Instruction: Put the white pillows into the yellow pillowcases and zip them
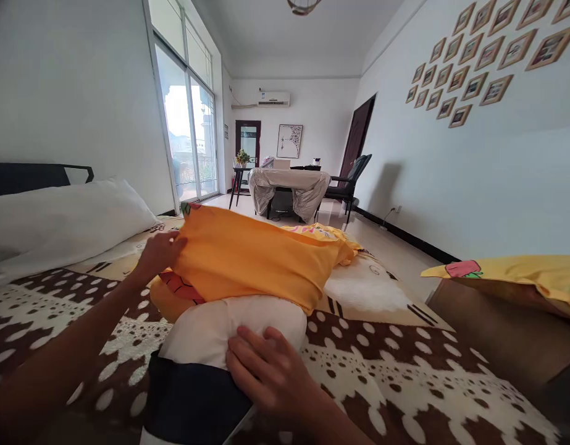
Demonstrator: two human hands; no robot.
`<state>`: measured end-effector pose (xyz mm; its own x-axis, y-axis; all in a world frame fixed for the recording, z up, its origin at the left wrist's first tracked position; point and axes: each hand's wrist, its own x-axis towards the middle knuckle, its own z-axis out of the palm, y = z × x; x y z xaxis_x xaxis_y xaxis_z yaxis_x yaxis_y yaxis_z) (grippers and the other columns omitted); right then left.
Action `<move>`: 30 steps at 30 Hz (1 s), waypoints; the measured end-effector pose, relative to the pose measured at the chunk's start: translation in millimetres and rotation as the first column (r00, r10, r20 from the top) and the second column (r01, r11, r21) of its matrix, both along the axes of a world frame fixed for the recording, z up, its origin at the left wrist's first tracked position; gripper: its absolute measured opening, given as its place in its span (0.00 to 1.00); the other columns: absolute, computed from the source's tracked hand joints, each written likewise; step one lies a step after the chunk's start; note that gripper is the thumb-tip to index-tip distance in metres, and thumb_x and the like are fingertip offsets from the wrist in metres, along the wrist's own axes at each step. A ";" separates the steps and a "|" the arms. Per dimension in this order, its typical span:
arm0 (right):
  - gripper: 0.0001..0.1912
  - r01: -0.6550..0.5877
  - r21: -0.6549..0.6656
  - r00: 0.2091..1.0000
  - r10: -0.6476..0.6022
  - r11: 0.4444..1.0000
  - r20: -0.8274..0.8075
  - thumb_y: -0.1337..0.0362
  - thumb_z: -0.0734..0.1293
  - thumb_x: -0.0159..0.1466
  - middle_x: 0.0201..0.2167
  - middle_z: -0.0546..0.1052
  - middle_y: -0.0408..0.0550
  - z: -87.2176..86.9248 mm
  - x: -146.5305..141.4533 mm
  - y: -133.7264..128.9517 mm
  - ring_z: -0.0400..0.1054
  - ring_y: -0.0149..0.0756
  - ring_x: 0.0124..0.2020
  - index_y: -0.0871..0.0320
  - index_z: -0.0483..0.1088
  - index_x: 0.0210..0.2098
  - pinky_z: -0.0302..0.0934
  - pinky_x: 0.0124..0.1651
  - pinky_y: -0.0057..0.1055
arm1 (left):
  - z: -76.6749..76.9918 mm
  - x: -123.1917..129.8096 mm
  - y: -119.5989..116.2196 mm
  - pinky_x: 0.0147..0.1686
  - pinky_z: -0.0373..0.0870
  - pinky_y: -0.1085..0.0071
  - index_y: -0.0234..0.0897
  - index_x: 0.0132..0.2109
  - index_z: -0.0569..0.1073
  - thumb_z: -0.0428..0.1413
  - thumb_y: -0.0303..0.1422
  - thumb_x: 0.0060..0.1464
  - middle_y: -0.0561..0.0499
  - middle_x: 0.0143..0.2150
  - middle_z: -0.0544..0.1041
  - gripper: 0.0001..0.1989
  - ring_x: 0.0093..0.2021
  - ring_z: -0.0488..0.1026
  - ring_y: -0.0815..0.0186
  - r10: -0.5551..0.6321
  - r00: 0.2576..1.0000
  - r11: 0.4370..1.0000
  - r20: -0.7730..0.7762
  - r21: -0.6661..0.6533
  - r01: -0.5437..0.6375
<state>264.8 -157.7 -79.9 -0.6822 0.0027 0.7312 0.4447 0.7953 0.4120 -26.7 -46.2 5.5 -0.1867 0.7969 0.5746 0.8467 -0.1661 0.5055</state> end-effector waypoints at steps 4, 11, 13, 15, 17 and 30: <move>0.20 0.022 0.016 0.999 -0.022 1.000 0.024 0.69 0.51 0.70 0.49 0.76 0.47 -0.5 -1.8 0.8 0.66 0.40 0.55 0.59 0.73 0.47 0.54 0.52 0.37 | -17.8 2.1 -12.0 0.39 0.63 0.59 0.34 0.33 0.70 0.51 0.32 0.52 0.44 0.31 0.71 0.07 0.38 0.69 0.54 0.098 0.974 0.995 -0.206 -0.004 -0.101; 0.19 0.036 0.034 0.999 -0.036 0.999 0.015 0.69 0.52 0.70 0.48 0.77 0.48 -3.1 4.9 0.7 0.67 0.40 0.54 0.60 0.72 0.48 0.55 0.52 0.37 | -11.8 56.7 -68.3 0.38 0.63 0.69 0.37 0.36 0.69 0.44 0.33 0.62 0.50 0.32 0.73 0.11 0.35 0.70 0.65 -0.489 0.566 0.820 -0.664 -0.130 0.557; 0.18 0.040 0.034 0.999 -0.040 0.999 0.010 0.70 0.53 0.69 0.47 0.77 0.49 -4.4 5.0 0.5 0.67 0.40 0.54 0.60 0.72 0.48 0.55 0.52 0.38 | -14.9 66.1 -72.2 0.34 0.62 0.70 0.38 0.37 0.69 0.46 0.34 0.61 0.52 0.33 0.74 0.09 0.34 0.71 0.66 -0.615 0.494 0.763 -0.614 -0.307 0.569; 0.18 0.051 0.029 0.999 -0.052 0.998 0.013 0.70 0.53 0.69 0.47 0.77 0.50 -5.0 3.4 0.3 0.68 0.41 0.54 0.60 0.72 0.48 0.55 0.52 0.38 | -19.0 71.2 -68.5 0.31 0.62 0.70 0.38 0.37 0.68 0.48 0.34 0.59 0.51 0.34 0.74 0.07 0.33 0.72 0.64 -0.607 0.546 0.786 -0.577 -0.336 0.519; 0.18 0.066 0.028 0.998 -0.066 0.997 0.011 0.71 0.53 0.69 0.47 0.77 0.51 -5.4 0.3 -0.3 0.68 0.41 0.54 0.60 0.72 0.48 0.55 0.53 0.39 | -22.1 72.3 -61.2 0.30 0.62 0.69 0.37 0.37 0.68 0.47 0.33 0.58 0.50 0.36 0.74 0.07 0.34 0.72 0.63 -0.578 0.618 0.813 -0.533 -0.314 0.490; 0.13 0.134 0.025 0.969 -0.125 0.991 -0.214 0.75 0.56 0.65 0.44 0.78 0.57 -22.7 -31.8 0.2 0.68 0.46 0.54 0.65 0.72 0.39 0.59 0.55 0.41 | -27.3 85.0 -42.5 0.36 0.67 0.65 0.38 0.39 0.71 0.46 0.33 0.57 0.45 0.38 0.77 0.10 0.40 0.74 0.56 -0.516 0.692 0.855 -0.505 -0.355 0.378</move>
